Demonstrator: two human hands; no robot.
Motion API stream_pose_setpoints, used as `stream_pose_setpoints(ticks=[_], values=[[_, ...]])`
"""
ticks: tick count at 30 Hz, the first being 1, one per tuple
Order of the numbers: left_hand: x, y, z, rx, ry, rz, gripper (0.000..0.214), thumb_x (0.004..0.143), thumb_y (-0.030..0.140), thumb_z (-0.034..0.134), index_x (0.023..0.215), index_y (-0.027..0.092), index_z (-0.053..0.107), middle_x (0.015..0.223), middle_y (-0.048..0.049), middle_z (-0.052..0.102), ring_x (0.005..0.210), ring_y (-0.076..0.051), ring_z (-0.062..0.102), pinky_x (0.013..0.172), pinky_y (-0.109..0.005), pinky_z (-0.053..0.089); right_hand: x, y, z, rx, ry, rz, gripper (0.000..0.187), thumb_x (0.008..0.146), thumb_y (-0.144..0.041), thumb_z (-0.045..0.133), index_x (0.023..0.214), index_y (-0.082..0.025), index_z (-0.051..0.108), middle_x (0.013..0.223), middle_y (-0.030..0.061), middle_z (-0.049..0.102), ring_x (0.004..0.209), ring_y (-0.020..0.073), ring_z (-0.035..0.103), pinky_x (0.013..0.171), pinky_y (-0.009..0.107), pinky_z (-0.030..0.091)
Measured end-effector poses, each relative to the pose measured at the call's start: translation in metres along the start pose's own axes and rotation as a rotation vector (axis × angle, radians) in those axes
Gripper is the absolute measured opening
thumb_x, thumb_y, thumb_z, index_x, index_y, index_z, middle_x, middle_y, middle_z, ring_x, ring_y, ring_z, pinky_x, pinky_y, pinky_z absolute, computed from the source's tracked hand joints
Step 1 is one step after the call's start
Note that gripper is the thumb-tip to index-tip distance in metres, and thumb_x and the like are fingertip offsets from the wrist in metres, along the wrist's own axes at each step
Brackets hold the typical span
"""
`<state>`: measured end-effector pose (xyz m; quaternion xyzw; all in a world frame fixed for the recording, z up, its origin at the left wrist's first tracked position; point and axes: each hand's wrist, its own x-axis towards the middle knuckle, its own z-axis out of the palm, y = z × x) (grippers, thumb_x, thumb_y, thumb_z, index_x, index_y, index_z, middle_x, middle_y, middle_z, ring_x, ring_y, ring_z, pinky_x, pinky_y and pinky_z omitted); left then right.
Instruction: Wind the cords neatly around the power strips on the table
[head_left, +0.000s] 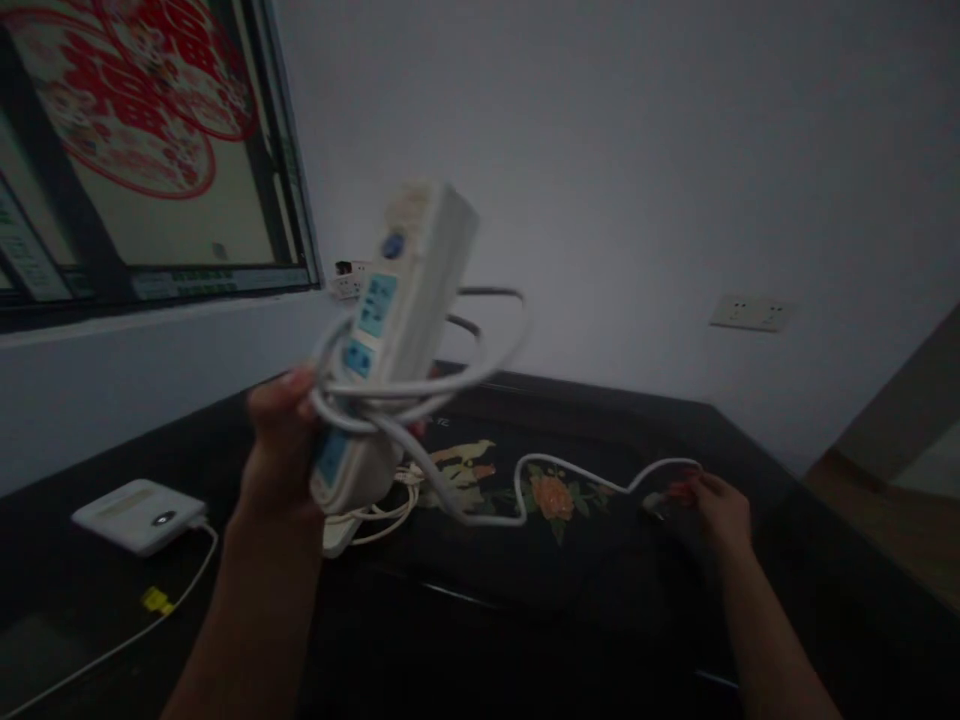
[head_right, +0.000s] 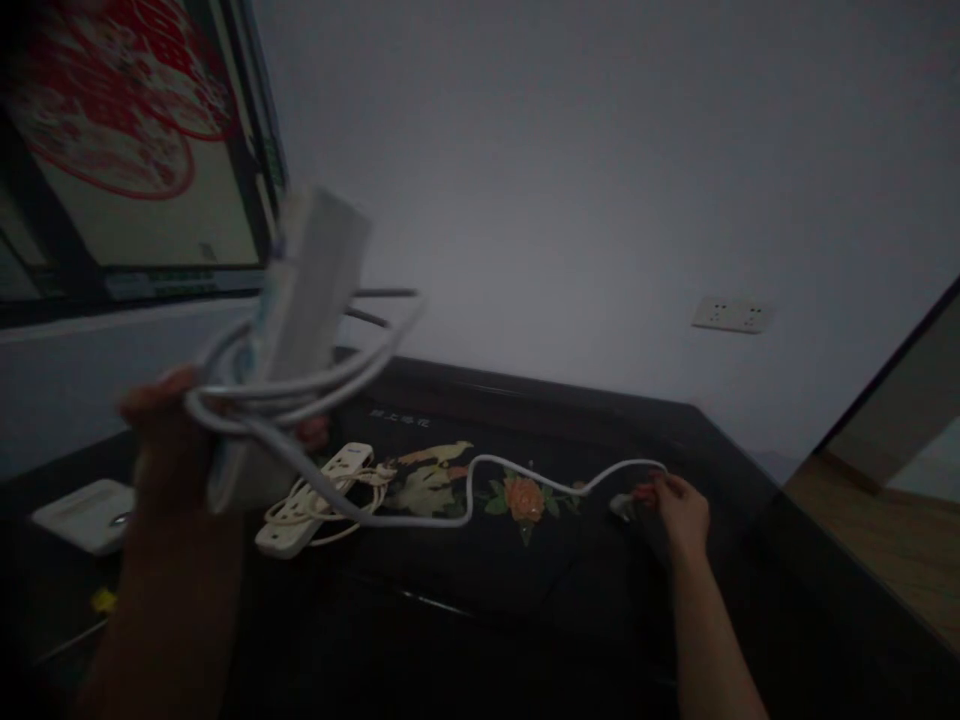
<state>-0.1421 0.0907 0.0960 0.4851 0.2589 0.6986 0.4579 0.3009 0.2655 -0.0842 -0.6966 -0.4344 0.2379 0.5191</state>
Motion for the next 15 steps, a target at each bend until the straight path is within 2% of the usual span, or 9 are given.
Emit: stream_pose_setpoints(ticks=[3, 5, 7, 9, 11, 15], values=[[0.005, -0.023, 0.024, 0.007, -0.184, -0.04, 0.059, 0.068, 0.044, 0.068, 0.122, 0.023, 0.057, 0.106, -0.0048, 0.067, 0.086, -0.025, 0.066, 0.061, -0.027, 0.056, -0.006, -0.026, 0.002, 0.244, -0.045, -0.134, 0.028, 0.073, -0.033, 0.05, 0.09, -0.015, 0.064, 0.092, 0.0105, 0.072, 0.085, 0.0215, 0.071, 0.074, 0.034, 0.057], [0.007, -0.037, 0.034, 0.021, -0.269, -0.085, 0.065, 0.068, 0.039, 0.071, 0.128, 0.023, 0.052, 0.118, -0.0064, 0.063, 0.094, -0.026, 0.066, 0.068, -0.027, 0.056, -0.011, -0.045, 0.003, 0.336, -0.054, -0.201, 0.032, 0.074, -0.04, 0.051, 0.086, -0.015, 0.067, 0.096, 0.0107, 0.072, 0.085, 0.0214, 0.07, 0.075, 0.035, 0.058], [0.008, -0.049, 0.037, 0.041, -0.299, -0.128, 0.07, 0.069, 0.037, 0.072, 0.133, 0.023, 0.047, 0.124, -0.0085, 0.06, 0.096, -0.026, 0.065, 0.069, -0.027, 0.056, -0.018, -0.064, 0.002, 0.374, -0.029, -0.252, 0.034, 0.073, -0.046, 0.057, 0.081, -0.015, 0.069, 0.091, 0.0103, 0.073, 0.081, 0.0218, 0.07, 0.075, 0.036, 0.057], [0.009, -0.057, 0.038, 0.055, -0.31, -0.164, 0.073, 0.069, 0.037, 0.073, 0.135, 0.023, 0.044, 0.127, -0.0101, 0.059, 0.096, -0.025, 0.065, 0.067, -0.025, 0.056, -0.028, -0.082, 0.0, 0.354, 0.012, -0.302, 0.035, 0.067, -0.048, 0.067, 0.076, -0.014, 0.071, 0.08, 0.0094, 0.073, 0.077, 0.0232, 0.07, 0.076, 0.037, 0.056], [0.009, -0.062, 0.038, 0.064, -0.322, -0.187, 0.074, 0.069, 0.038, 0.073, 0.135, 0.023, 0.043, 0.129, -0.0109, 0.057, 0.096, -0.025, 0.065, 0.066, -0.025, 0.055, -0.04, -0.097, -0.001, 0.237, 0.084, -0.389, 0.035, 0.067, -0.047, 0.069, 0.079, -0.014, 0.073, 0.076, 0.0097, 0.074, 0.077, 0.0249, 0.07, 0.075, 0.037, 0.056], [0.01, -0.067, 0.042, 0.09, -0.316, -0.217, 0.074, 0.07, 0.04, 0.071, 0.136, 0.023, 0.043, 0.13, -0.0111, 0.056, 0.097, -0.026, 0.065, 0.066, -0.026, 0.056, -0.054, -0.113, 0.002, 0.122, 0.053, -0.483, 0.041, 0.073, -0.049, 0.063, 0.089, -0.013, 0.074, 0.082, 0.0118, 0.075, 0.079, 0.026, 0.07, 0.073, 0.036, 0.054]])
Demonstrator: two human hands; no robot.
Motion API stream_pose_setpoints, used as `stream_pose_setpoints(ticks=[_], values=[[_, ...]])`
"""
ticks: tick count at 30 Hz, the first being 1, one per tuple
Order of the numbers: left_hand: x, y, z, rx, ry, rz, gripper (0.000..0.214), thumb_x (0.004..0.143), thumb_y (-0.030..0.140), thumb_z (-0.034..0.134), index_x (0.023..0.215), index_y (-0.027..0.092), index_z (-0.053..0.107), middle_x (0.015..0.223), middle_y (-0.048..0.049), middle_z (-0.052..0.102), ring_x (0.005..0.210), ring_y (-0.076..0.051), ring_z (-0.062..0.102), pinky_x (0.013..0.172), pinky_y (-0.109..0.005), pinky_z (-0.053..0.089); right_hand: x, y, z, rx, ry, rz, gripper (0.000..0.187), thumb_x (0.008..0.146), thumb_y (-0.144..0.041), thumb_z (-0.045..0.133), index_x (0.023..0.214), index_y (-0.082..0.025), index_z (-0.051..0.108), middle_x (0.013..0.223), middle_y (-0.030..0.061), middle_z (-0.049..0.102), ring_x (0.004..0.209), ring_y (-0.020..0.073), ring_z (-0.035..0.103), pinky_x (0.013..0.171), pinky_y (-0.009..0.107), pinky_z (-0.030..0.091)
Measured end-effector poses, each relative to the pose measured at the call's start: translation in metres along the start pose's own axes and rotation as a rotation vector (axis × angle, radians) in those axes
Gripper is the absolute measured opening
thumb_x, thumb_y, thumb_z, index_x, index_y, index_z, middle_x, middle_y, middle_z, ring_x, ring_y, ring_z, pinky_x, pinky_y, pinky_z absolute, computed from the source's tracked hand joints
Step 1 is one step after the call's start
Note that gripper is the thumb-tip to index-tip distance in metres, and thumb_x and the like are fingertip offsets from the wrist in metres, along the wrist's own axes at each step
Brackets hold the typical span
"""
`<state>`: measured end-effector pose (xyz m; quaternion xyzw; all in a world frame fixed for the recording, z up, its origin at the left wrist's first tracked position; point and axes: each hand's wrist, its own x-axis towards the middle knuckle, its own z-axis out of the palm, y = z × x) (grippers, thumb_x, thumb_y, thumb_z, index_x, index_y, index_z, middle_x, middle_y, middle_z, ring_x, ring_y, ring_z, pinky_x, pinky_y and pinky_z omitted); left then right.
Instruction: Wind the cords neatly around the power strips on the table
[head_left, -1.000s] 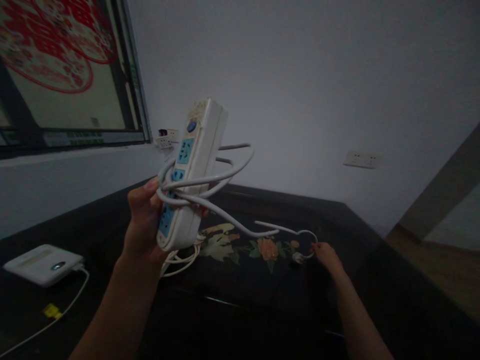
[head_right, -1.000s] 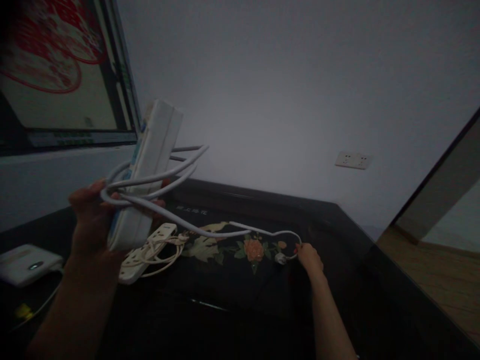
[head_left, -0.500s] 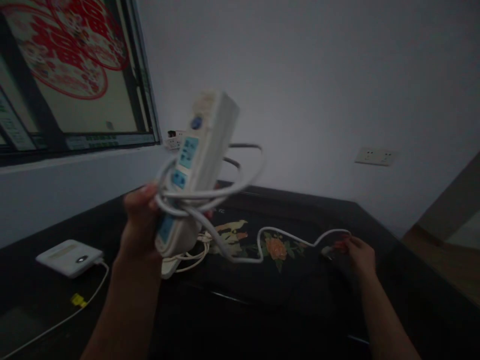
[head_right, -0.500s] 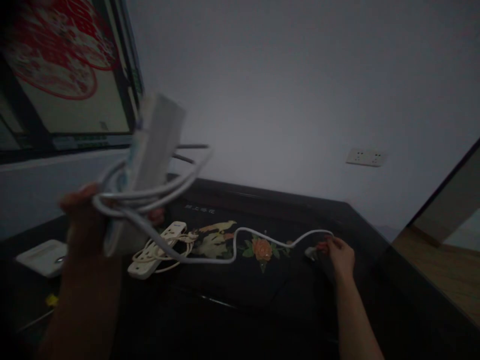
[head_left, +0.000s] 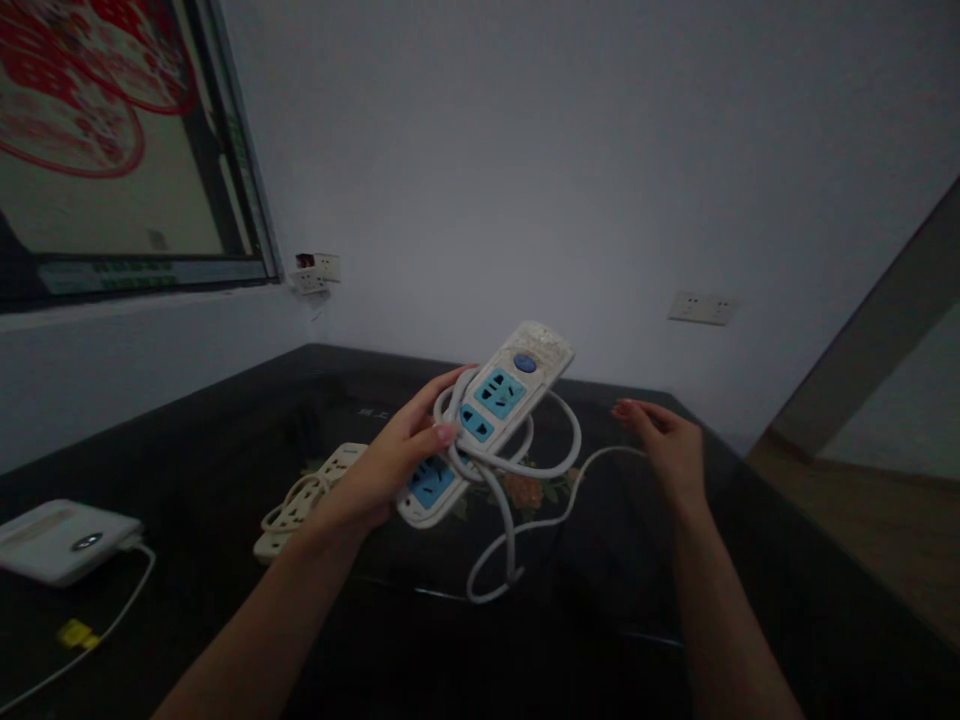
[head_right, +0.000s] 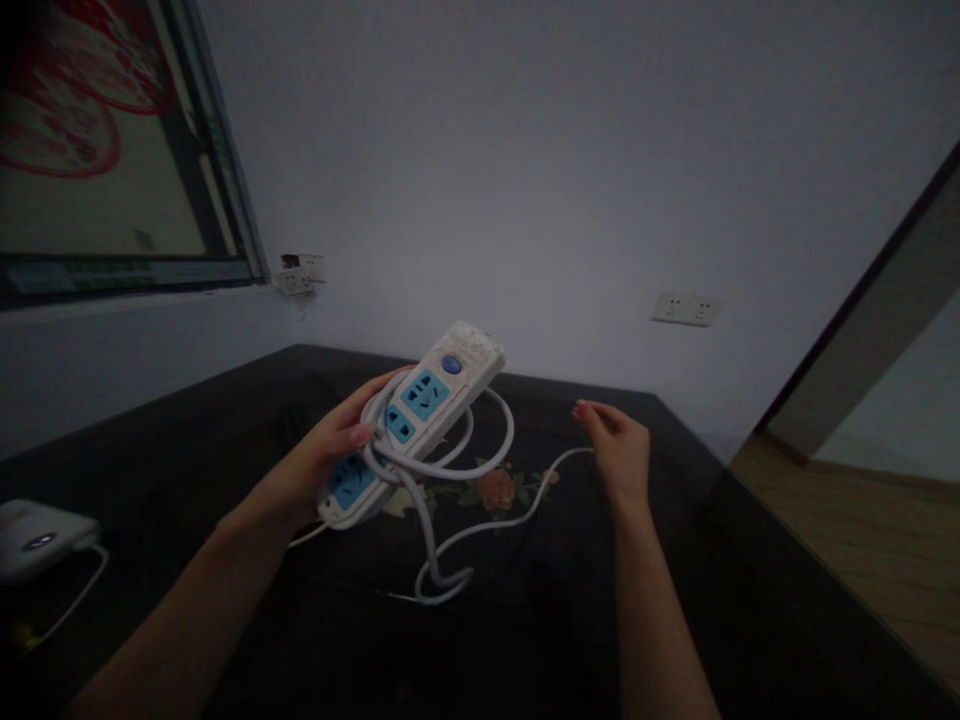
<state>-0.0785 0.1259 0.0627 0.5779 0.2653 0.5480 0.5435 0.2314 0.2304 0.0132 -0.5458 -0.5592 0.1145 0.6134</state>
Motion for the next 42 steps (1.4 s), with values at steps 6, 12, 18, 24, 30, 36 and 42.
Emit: stream_pose_setpoints(ticks=[6, 12, 18, 24, 30, 36, 42], values=[[-0.001, 0.003, 0.001, -0.012, 0.036, 0.071, 0.071, 0.069, 0.04, 0.071, 0.134, 0.023, 0.047, 0.131, -0.0088, 0.056, 0.105, -0.028, 0.062, 0.073, -0.026, 0.057, 0.006, 0.023, 0.008, -0.435, -0.224, -0.055, 0.034, 0.083, -0.037, 0.055, 0.102, -0.015, 0.071, 0.097, 0.0107, 0.074, 0.086, 0.0227, 0.069, 0.078, 0.032, 0.051], [-0.002, 0.005, 0.003, 0.009, 0.03, 0.028, 0.072, 0.069, 0.041, 0.071, 0.134, 0.024, 0.047, 0.13, -0.0086, 0.057, 0.103, -0.029, 0.063, 0.073, -0.029, 0.058, -0.004, 0.073, 0.005, -0.738, -0.552, 0.147, 0.016, 0.085, -0.024, 0.061, 0.098, -0.018, 0.068, 0.101, 0.0076, 0.07, 0.094, 0.0199, 0.065, 0.084, 0.033, 0.05], [0.002, -0.001, 0.006, 0.037, 0.043, -0.01, 0.075, 0.067, 0.042, 0.072, 0.135, 0.023, 0.046, 0.129, -0.0101, 0.057, 0.101, -0.029, 0.063, 0.068, -0.026, 0.056, -0.023, 0.094, 0.018, -0.947, -0.762, 0.225, 0.032, 0.091, -0.032, 0.056, 0.119, -0.017, 0.055, 0.119, 0.0085, 0.058, 0.1, 0.0207, 0.06, 0.083, 0.041, 0.052], [0.006, -0.006, 0.003, 0.021, 0.05, -0.009, 0.074, 0.069, 0.04, 0.071, 0.135, 0.021, 0.045, 0.127, -0.0105, 0.058, 0.1, -0.026, 0.063, 0.071, -0.025, 0.055, -0.033, 0.087, 0.029, -1.021, -0.675, 0.178, 0.03, 0.091, -0.033, 0.055, 0.117, -0.017, 0.056, 0.118, 0.008, 0.059, 0.098, 0.0196, 0.061, 0.083, 0.041, 0.052], [0.007, -0.008, 0.002, 0.019, 0.044, -0.065, 0.075, 0.071, 0.036, 0.069, 0.138, 0.022, 0.038, 0.118, -0.0109, 0.063, 0.085, -0.022, 0.066, 0.065, -0.027, 0.054, -0.018, 0.049, 0.02, -0.925, -0.404, 0.007, 0.019, 0.089, -0.019, 0.052, 0.088, -0.016, 0.071, 0.101, 0.0127, 0.063, 0.096, 0.0216, 0.061, 0.08, 0.03, 0.047], [0.009, -0.011, 0.002, -0.009, 0.053, -0.068, 0.071, 0.072, 0.035, 0.069, 0.136, 0.022, 0.042, 0.119, -0.0103, 0.062, 0.093, -0.024, 0.065, 0.067, -0.026, 0.053, -0.005, -0.012, -0.01, -0.551, 0.105, -0.256, 0.032, 0.092, -0.027, 0.042, 0.111, -0.016, 0.065, 0.103, 0.0095, 0.06, 0.087, 0.0181, 0.06, 0.08, 0.032, 0.049], [0.01, -0.015, 0.0, -0.045, 0.048, -0.029, 0.064, 0.073, 0.034, 0.068, 0.133, 0.022, 0.047, 0.124, -0.0106, 0.06, 0.099, -0.025, 0.062, 0.076, -0.03, 0.052, -0.023, -0.068, -0.027, 0.25, 0.426, -0.333, 0.017, 0.086, -0.036, 0.055, 0.089, -0.019, 0.059, 0.086, 0.0026, 0.061, 0.066, 0.0158, 0.064, 0.064, 0.033, 0.055]])
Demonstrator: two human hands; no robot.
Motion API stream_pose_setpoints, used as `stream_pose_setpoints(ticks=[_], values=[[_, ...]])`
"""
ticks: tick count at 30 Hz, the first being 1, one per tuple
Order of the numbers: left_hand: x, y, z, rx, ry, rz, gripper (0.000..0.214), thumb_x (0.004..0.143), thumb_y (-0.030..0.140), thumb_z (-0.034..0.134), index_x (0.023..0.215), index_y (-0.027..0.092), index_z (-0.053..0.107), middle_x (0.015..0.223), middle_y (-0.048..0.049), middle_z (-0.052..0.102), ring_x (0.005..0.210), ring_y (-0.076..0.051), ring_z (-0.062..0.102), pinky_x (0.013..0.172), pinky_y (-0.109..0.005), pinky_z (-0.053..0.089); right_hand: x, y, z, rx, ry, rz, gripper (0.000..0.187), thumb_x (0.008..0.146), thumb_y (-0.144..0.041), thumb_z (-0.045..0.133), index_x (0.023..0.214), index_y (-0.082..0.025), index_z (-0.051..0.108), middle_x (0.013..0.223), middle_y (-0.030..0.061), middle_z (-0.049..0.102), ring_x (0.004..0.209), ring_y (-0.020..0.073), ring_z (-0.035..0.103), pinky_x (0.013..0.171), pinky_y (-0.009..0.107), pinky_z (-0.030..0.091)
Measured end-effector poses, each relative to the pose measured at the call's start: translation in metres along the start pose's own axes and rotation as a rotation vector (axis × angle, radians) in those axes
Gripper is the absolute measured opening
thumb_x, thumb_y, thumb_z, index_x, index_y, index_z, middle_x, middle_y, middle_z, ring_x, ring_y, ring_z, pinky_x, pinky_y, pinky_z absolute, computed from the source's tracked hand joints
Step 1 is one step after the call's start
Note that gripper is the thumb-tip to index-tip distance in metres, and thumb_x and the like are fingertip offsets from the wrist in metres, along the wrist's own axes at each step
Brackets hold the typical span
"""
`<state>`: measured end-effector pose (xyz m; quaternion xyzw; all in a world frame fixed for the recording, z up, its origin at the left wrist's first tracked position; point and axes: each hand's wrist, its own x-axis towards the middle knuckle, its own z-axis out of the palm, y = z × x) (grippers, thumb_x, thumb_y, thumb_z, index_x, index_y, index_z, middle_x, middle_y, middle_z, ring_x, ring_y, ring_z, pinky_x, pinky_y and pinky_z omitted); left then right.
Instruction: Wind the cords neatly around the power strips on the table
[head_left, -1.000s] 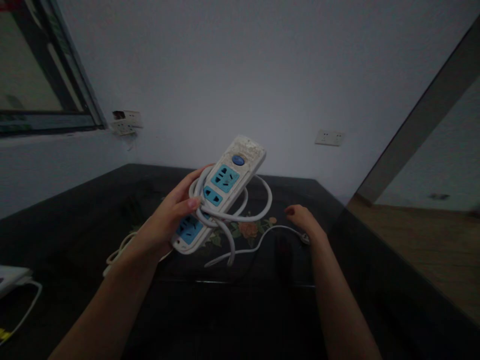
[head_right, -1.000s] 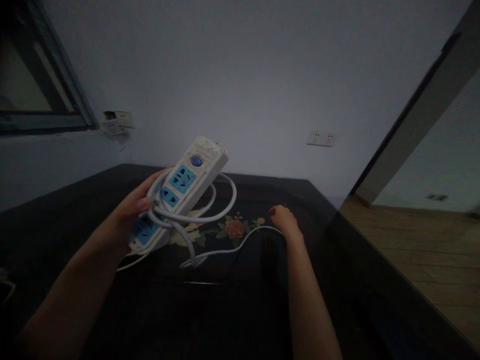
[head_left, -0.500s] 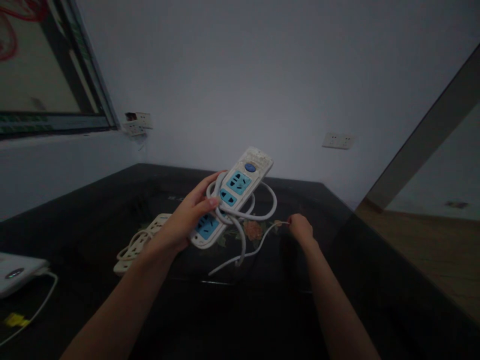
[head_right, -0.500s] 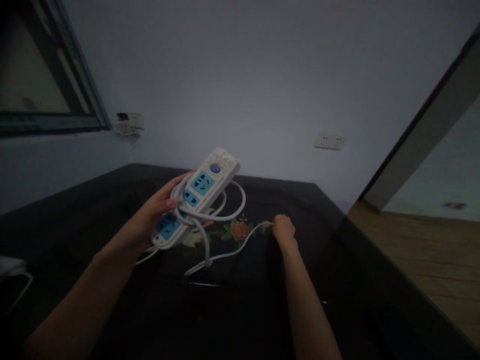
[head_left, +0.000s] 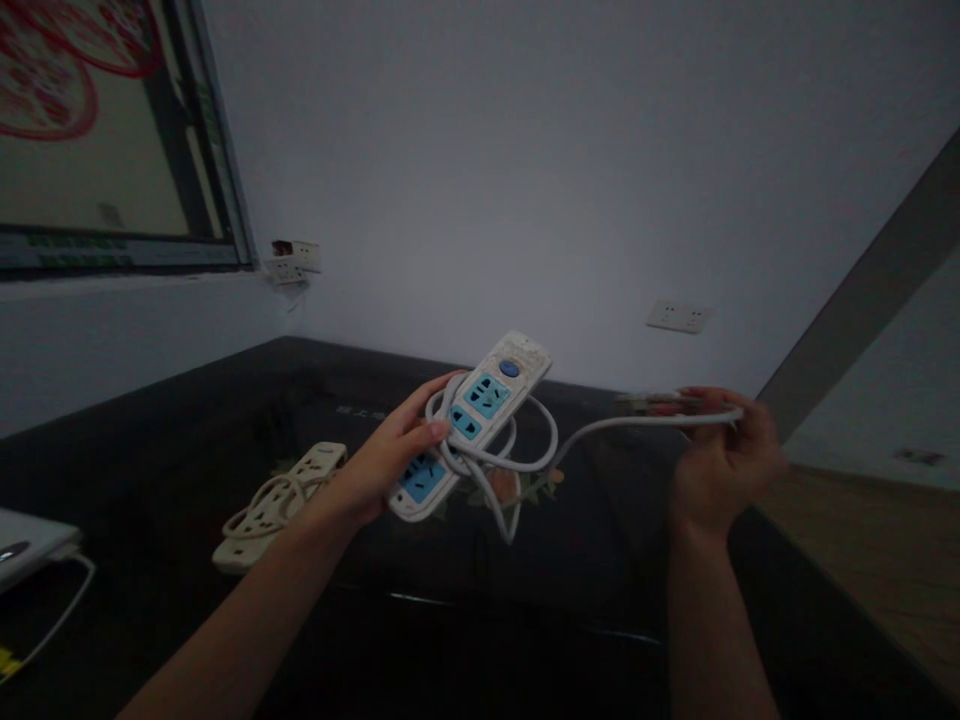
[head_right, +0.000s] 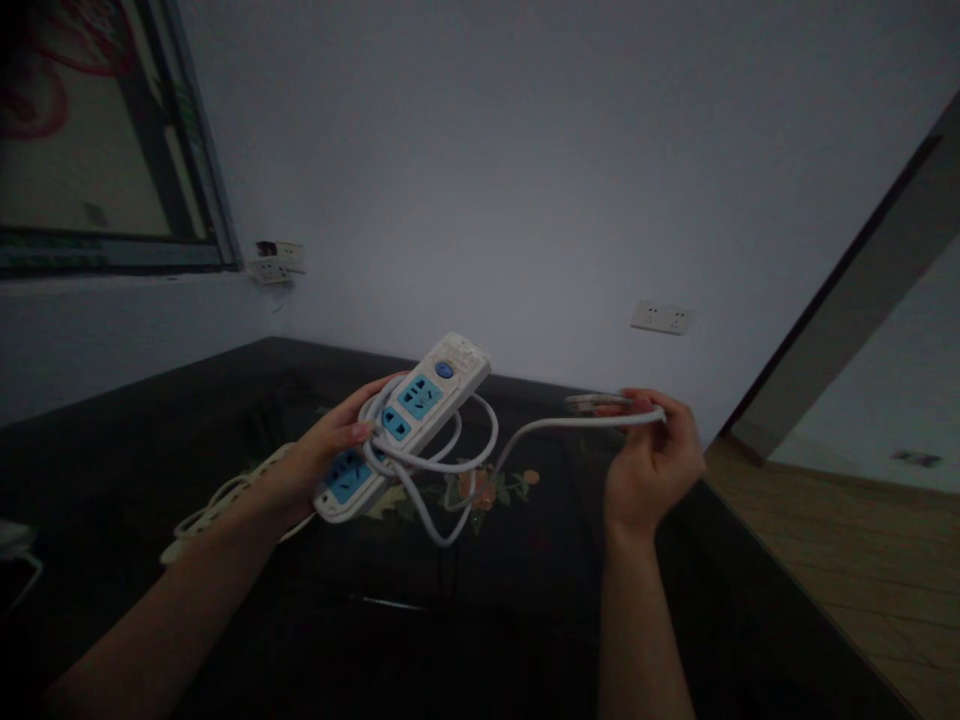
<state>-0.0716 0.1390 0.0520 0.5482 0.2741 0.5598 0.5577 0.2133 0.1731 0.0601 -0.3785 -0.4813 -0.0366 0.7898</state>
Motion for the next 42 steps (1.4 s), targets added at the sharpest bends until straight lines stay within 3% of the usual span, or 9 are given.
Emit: stream_pose_setpoints(ticks=[6, 12, 17, 23, 29, 33, 35, 38, 42], values=[[0.002, -0.006, 0.0, 0.016, -0.011, -0.054, 0.068, 0.071, 0.035, 0.07, 0.134, 0.024, 0.046, 0.111, -0.01, 0.065, 0.09, -0.024, 0.065, 0.069, -0.03, 0.052, -0.003, -0.048, 0.004, 0.291, 0.062, 0.009, 0.013, 0.09, -0.028, 0.045, 0.079, -0.023, 0.049, 0.08, -0.0014, 0.06, 0.058, 0.0108, 0.061, 0.058, 0.028, 0.053], [0.003, -0.009, 0.004, -0.009, -0.043, -0.051, 0.063, 0.073, 0.034, 0.07, 0.132, 0.024, 0.048, 0.121, -0.0099, 0.062, 0.099, -0.026, 0.063, 0.073, -0.029, 0.052, -0.024, -0.054, 0.015, 0.506, -0.365, 0.126, 0.016, 0.091, -0.025, 0.051, 0.078, -0.019, 0.059, 0.083, 0.002, 0.067, 0.059, 0.0125, 0.066, 0.055, 0.027, 0.054], [0.002, -0.006, 0.004, -0.07, -0.074, -0.018, 0.064, 0.071, 0.036, 0.069, 0.131, 0.023, 0.049, 0.131, -0.0098, 0.056, 0.106, -0.027, 0.06, 0.077, -0.03, 0.052, -0.04, -0.052, 0.023, 0.425, -0.605, 0.159, 0.018, 0.092, -0.025, 0.051, 0.08, -0.019, 0.064, 0.089, 0.0027, 0.067, 0.066, 0.0135, 0.067, 0.06, 0.028, 0.057], [0.002, -0.005, 0.001, -0.083, -0.147, 0.016, 0.064, 0.071, 0.036, 0.069, 0.13, 0.024, 0.05, 0.129, -0.0094, 0.057, 0.103, -0.026, 0.062, 0.077, -0.03, 0.053, -0.039, -0.054, 0.024, 0.219, -0.666, -0.016, 0.02, 0.093, -0.023, 0.05, 0.079, -0.02, 0.065, 0.086, 0.0013, 0.068, 0.07, 0.0127, 0.065, 0.066, 0.028, 0.052], [0.003, -0.004, 0.001, -0.054, -0.091, 0.023, 0.062, 0.071, 0.035, 0.069, 0.129, 0.023, 0.051, 0.126, -0.0095, 0.058, 0.099, -0.024, 0.063, 0.075, -0.027, 0.052, -0.03, -0.051, 0.017, -0.008, -0.524, -0.146, 0.019, 0.093, -0.02, 0.048, 0.083, -0.021, 0.064, 0.078, -0.0009, 0.065, 0.067, 0.0115, 0.061, 0.065, 0.027, 0.048], [0.002, -0.003, 0.002, -0.058, -0.108, 0.048, 0.063, 0.071, 0.036, 0.069, 0.129, 0.023, 0.051, 0.127, -0.0105, 0.058, 0.102, -0.025, 0.062, 0.077, -0.028, 0.053, -0.027, -0.044, 0.019, -0.117, -0.673, -0.259, 0.017, 0.091, -0.022, 0.051, 0.083, -0.022, 0.066, 0.085, 0.002, 0.062, 0.082, 0.0157, 0.06, 0.075, 0.032, 0.048], [0.001, -0.003, 0.003, -0.065, -0.119, 0.069, 0.065, 0.07, 0.037, 0.07, 0.13, 0.023, 0.051, 0.127, -0.0103, 0.058, 0.104, -0.026, 0.061, 0.079, -0.029, 0.052, -0.029, -0.037, 0.023, -0.081, -0.751, -0.183, 0.015, 0.09, -0.027, 0.053, 0.089, -0.024, 0.068, 0.099, 0.0045, 0.06, 0.096, 0.0187, 0.058, 0.083, 0.036, 0.048], [-0.001, -0.001, 0.004, -0.08, -0.121, 0.101, 0.065, 0.069, 0.04, 0.071, 0.129, 0.023, 0.052, 0.125, -0.0089, 0.06, 0.107, -0.027, 0.061, 0.084, -0.031, 0.052, -0.039, -0.023, 0.03, 0.202, -0.896, 0.146, 0.032, 0.091, -0.037, 0.051, 0.122, -0.029, 0.055, 0.119, 0.007, 0.056, 0.107, 0.0207, 0.057, 0.091, 0.041, 0.048], [-0.002, 0.001, 0.002, -0.1, -0.053, 0.141, 0.063, 0.069, 0.044, 0.07, 0.126, 0.022, 0.055, 0.122, -0.0086, 0.063, 0.11, -0.029, 0.059, 0.091, -0.034, 0.05, -0.056, -0.007, 0.037, 0.596, -1.126, 0.581, 0.063, 0.088, -0.05, 0.053, 0.143, -0.029, 0.029, 0.113, 0.0095, 0.063, 0.097, 0.0207, 0.063, 0.086, 0.039, 0.051]])
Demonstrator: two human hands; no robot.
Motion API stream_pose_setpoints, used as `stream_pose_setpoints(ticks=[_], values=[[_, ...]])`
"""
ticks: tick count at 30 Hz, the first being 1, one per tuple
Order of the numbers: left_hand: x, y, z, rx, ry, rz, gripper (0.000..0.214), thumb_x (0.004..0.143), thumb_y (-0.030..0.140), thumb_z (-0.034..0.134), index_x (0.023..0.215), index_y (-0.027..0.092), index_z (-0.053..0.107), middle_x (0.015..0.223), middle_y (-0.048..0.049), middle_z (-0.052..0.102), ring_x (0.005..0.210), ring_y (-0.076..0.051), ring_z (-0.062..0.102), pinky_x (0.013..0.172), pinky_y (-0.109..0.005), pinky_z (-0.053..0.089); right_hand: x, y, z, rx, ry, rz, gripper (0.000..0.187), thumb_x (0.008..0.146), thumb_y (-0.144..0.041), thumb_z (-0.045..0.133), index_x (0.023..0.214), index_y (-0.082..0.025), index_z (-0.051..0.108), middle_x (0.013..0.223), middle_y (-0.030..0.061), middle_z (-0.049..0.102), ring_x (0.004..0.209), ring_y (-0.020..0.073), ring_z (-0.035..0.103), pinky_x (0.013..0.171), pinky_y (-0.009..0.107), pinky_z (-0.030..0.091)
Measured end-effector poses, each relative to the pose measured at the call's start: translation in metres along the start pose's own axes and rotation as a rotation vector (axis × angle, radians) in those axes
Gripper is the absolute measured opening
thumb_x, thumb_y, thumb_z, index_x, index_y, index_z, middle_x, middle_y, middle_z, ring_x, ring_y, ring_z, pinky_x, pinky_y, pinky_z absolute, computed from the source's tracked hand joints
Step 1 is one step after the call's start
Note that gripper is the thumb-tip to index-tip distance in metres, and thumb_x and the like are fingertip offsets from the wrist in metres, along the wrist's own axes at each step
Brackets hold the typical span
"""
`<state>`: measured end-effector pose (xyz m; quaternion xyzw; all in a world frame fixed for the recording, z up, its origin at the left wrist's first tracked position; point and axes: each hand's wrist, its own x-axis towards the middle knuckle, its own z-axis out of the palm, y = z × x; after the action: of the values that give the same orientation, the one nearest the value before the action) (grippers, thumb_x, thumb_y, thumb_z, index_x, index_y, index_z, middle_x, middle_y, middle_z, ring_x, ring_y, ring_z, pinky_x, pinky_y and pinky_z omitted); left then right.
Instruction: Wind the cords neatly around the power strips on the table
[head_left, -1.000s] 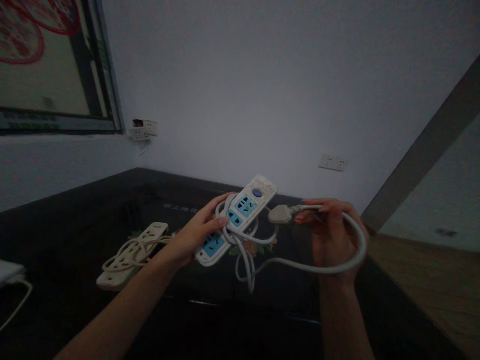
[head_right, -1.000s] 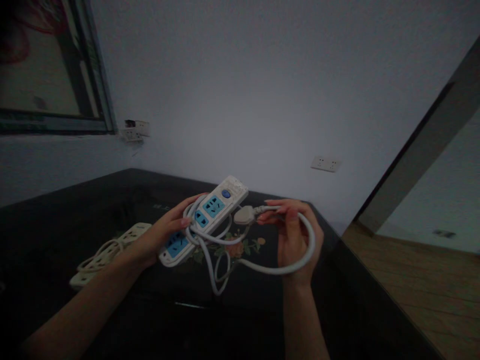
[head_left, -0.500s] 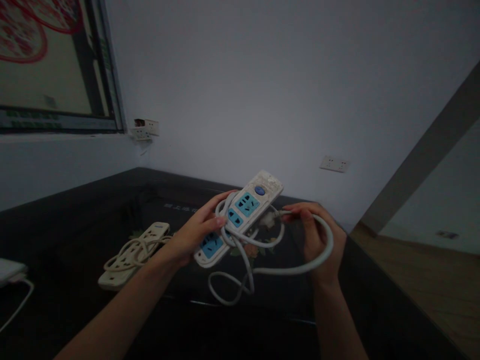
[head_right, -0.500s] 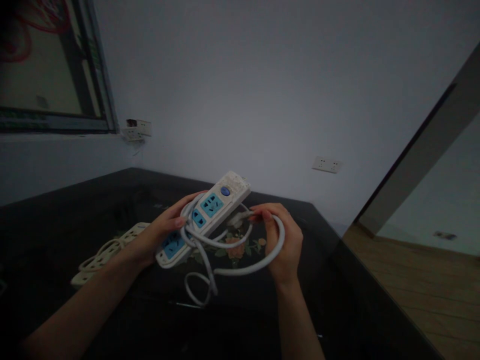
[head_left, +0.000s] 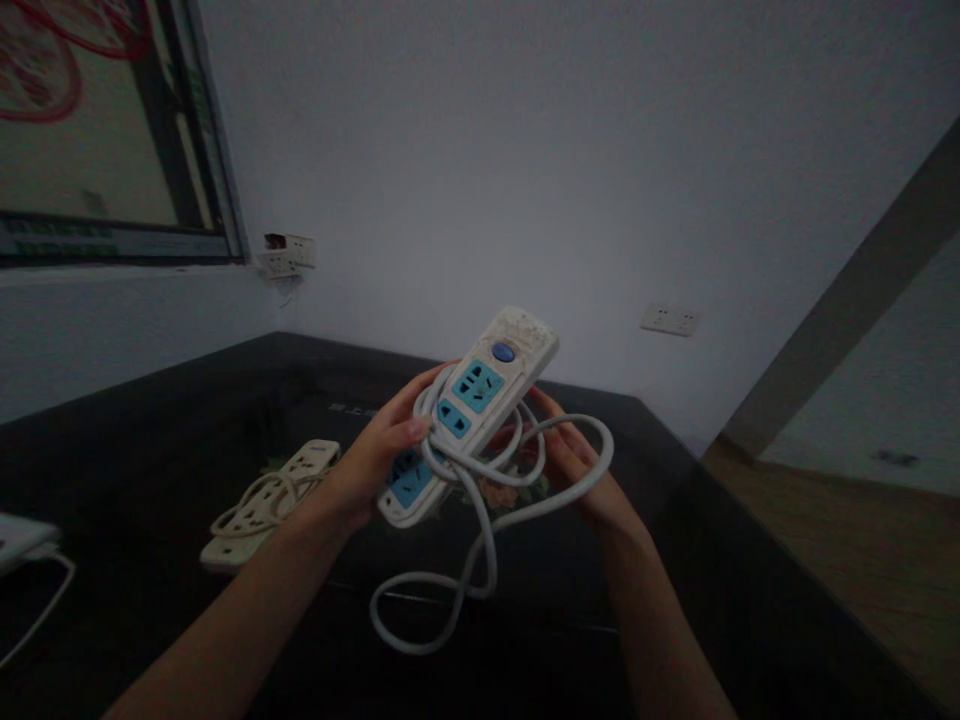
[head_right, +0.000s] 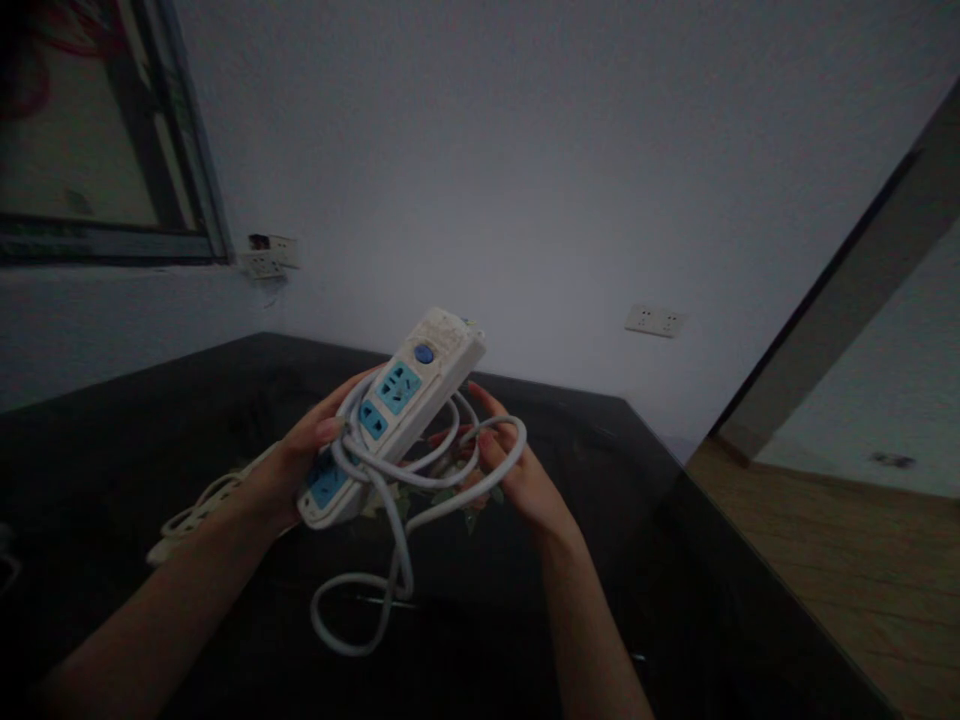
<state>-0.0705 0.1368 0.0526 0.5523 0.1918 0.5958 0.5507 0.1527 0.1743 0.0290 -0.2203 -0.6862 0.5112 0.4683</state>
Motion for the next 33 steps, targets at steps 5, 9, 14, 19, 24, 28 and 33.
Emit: stream_pose_setpoints(ticks=[5, 9, 14, 19, 24, 28, 33], values=[[0.001, 0.006, -0.002, -0.049, 0.083, -0.013, 0.059, 0.07, 0.043, 0.068, 0.124, 0.02, 0.056, 0.105, -0.0074, 0.07, 0.099, -0.028, 0.065, 0.082, -0.031, 0.055, 0.002, 0.014, 0.0, 0.16, -0.242, 0.144, 0.071, 0.072, -0.039, 0.075, 0.134, -0.027, 0.041, 0.084, 0.0001, 0.065, 0.071, 0.0145, 0.064, 0.066, 0.028, 0.052], [0.001, 0.018, -0.007, -0.101, 0.152, -0.033, 0.056, 0.071, 0.042, 0.063, 0.12, 0.018, 0.057, 0.094, -0.0064, 0.072, 0.089, -0.027, 0.068, 0.072, -0.032, 0.057, 0.004, 0.031, -0.02, -0.037, -0.301, 0.268, 0.031, 0.082, -0.038, 0.065, 0.106, -0.019, 0.06, 0.073, -0.0008, 0.061, 0.061, 0.0105, 0.058, 0.058, 0.024, 0.048], [0.002, 0.025, -0.011, -0.12, 0.26, 0.049, 0.056, 0.065, 0.04, 0.068, 0.115, 0.018, 0.059, 0.092, -0.005, 0.072, 0.085, -0.026, 0.068, 0.067, -0.029, 0.057, 0.004, 0.057, -0.055, -0.28, -0.272, 0.431, 0.03, 0.074, -0.042, 0.069, 0.086, -0.015, 0.065, 0.07, -0.0004, 0.058, 0.062, 0.0108, 0.055, 0.052, 0.021, 0.046], [0.004, 0.016, -0.011, -0.126, 0.201, 0.027, 0.056, 0.07, 0.04, 0.065, 0.119, 0.017, 0.056, 0.092, -0.0064, 0.071, 0.084, -0.026, 0.069, 0.065, -0.029, 0.057, -0.001, 0.07, -0.076, -0.374, -0.252, 0.498, 0.033, 0.072, -0.043, 0.069, 0.088, -0.014, 0.069, 0.07, 0.0014, 0.06, 0.063, 0.0119, 0.055, 0.051, 0.021, 0.046], [0.008, 0.004, -0.013, -0.168, 0.196, 0.033, 0.055, 0.069, 0.041, 0.07, 0.118, 0.02, 0.056, 0.09, -0.0057, 0.071, 0.08, -0.024, 0.069, 0.063, -0.028, 0.057, -0.006, 0.088, -0.097, -0.453, -0.148, 0.534, 0.036, 0.069, -0.045, 0.068, 0.088, -0.014, 0.07, 0.068, 0.0015, 0.06, 0.061, 0.0119, 0.053, 0.048, 0.02, 0.039], [0.012, -0.006, -0.015, -0.203, 0.23, 0.031, 0.052, 0.067, 0.037, 0.073, 0.113, 0.018, 0.058, 0.083, -0.0041, 0.071, 0.068, -0.019, 0.068, 0.059, -0.026, 0.056, -0.014, 0.106, -0.115, -0.508, -0.071, 0.593, 0.039, 0.066, -0.046, 0.068, 0.086, -0.013, 0.071, 0.062, 0.0004, 0.058, 0.053, 0.0103, 0.047, 0.046, 0.021, 0.033], [0.014, -0.01, -0.023, -0.265, 0.262, -0.051, 0.047, 0.07, 0.039, 0.071, 0.11, 0.019, 0.058, 0.081, -0.0039, 0.071, 0.06, -0.018, 0.068, 0.05, -0.023, 0.054, -0.027, 0.125, -0.137, -0.57, 0.019, 0.66, 0.043, 0.061, -0.047, 0.067, 0.084, -0.011, 0.072, 0.055, -0.0008, 0.054, 0.048, 0.0092, 0.043, 0.046, 0.022, 0.029]])
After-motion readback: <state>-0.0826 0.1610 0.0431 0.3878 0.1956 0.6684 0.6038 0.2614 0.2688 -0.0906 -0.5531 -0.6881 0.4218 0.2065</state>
